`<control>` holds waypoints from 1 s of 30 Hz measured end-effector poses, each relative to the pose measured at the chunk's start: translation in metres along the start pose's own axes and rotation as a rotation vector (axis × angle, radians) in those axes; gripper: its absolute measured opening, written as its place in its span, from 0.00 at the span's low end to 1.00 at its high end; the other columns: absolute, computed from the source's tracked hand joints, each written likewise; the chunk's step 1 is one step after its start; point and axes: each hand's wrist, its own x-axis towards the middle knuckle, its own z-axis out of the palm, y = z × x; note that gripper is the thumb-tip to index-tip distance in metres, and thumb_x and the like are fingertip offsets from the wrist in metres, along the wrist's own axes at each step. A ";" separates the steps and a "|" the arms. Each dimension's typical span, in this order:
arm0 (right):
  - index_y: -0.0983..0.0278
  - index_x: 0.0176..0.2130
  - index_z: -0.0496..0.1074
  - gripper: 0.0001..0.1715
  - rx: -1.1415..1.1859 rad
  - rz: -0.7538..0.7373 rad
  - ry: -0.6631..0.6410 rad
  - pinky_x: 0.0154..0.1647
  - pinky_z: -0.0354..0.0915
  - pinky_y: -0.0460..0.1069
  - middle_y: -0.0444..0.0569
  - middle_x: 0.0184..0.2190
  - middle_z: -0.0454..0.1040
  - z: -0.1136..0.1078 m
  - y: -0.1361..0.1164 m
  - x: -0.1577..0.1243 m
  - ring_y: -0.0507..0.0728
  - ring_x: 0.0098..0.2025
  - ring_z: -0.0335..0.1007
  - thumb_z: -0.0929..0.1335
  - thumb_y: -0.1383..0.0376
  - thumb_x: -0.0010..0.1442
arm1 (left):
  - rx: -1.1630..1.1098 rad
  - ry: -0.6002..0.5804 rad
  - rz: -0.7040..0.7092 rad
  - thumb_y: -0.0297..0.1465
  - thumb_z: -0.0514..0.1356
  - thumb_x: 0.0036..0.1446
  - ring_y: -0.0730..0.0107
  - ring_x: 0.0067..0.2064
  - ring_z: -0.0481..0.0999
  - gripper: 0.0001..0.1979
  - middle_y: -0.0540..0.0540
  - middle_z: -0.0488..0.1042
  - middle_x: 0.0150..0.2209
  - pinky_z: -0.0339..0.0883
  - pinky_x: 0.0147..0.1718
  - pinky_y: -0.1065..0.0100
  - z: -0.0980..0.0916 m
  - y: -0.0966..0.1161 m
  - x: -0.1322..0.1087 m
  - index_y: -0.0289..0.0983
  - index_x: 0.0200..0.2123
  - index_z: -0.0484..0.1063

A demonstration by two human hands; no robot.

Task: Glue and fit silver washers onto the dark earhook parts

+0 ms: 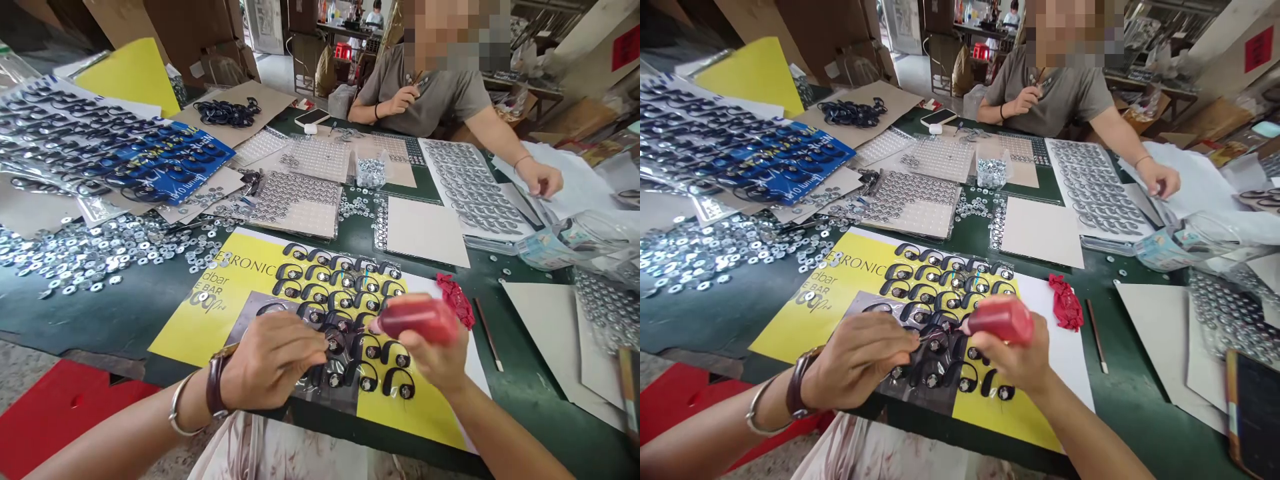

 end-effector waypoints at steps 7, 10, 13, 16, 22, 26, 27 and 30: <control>0.62 0.36 0.73 0.07 0.206 0.343 0.040 0.25 0.75 0.48 0.44 0.23 0.77 0.030 -0.012 -0.014 0.56 0.24 0.76 0.70 0.60 0.59 | 0.237 -0.103 0.270 0.25 0.59 0.59 0.61 0.40 0.80 0.10 0.38 0.80 0.40 0.77 0.38 0.62 -0.004 0.014 -0.023 0.26 0.42 0.75; 0.62 0.36 0.73 0.08 0.109 0.256 0.095 0.28 0.76 0.49 0.46 0.26 0.79 0.044 -0.001 -0.026 0.56 0.25 0.77 0.71 0.60 0.57 | 0.258 -0.098 0.267 0.26 0.59 0.60 0.62 0.40 0.80 0.09 0.40 0.80 0.40 0.78 0.38 0.63 -0.001 0.013 -0.026 0.27 0.42 0.75; 0.62 0.36 0.74 0.08 -0.018 0.181 0.090 0.32 0.76 0.50 0.49 0.32 0.80 0.048 0.010 -0.033 0.57 0.28 0.78 0.72 0.60 0.56 | 0.284 -0.105 0.286 0.26 0.61 0.59 0.60 0.42 0.80 0.10 0.39 0.80 0.41 0.78 0.40 0.63 0.003 0.014 -0.029 0.26 0.42 0.75; 0.62 0.39 0.73 0.11 -0.037 0.147 0.050 0.33 0.76 0.51 0.50 0.33 0.80 0.048 0.015 -0.035 0.58 0.31 0.79 0.72 0.60 0.56 | 0.309 -0.110 0.297 0.26 0.63 0.57 0.59 0.42 0.80 0.10 0.38 0.80 0.40 0.78 0.39 0.62 0.005 0.017 -0.030 0.25 0.41 0.75; 0.62 0.38 0.73 0.09 -0.127 0.030 0.027 0.29 0.75 0.49 0.49 0.32 0.80 0.051 0.013 -0.032 0.57 0.28 0.78 0.72 0.62 0.56 | 0.316 -0.087 0.301 0.25 0.62 0.58 0.59 0.40 0.81 0.09 0.38 0.80 0.37 0.78 0.36 0.63 0.005 0.021 -0.025 0.25 0.40 0.76; 0.63 0.36 0.73 0.08 -0.195 -0.093 0.035 0.27 0.74 0.48 0.49 0.32 0.79 0.052 0.009 -0.028 0.56 0.28 0.78 0.72 0.63 0.55 | 0.317 -0.084 0.299 0.25 0.62 0.58 0.61 0.39 0.80 0.08 0.39 0.80 0.36 0.78 0.36 0.64 0.005 0.022 -0.023 0.25 0.39 0.76; 0.64 0.37 0.73 0.09 -0.210 -0.119 0.037 0.27 0.73 0.48 0.50 0.32 0.79 0.051 0.008 -0.027 0.56 0.29 0.78 0.72 0.63 0.56 | 0.317 -0.082 0.300 0.25 0.62 0.58 0.61 0.39 0.80 0.08 0.39 0.80 0.36 0.78 0.36 0.64 0.005 0.022 -0.023 0.26 0.39 0.76; 0.65 0.39 0.71 0.10 -0.284 -0.184 0.054 0.26 0.72 0.48 0.51 0.31 0.79 0.051 0.005 -0.025 0.56 0.28 0.77 0.71 0.64 0.56 | 0.309 -0.083 0.296 0.25 0.62 0.57 0.60 0.39 0.80 0.08 0.39 0.80 0.36 0.78 0.35 0.64 0.005 0.021 -0.023 0.25 0.39 0.76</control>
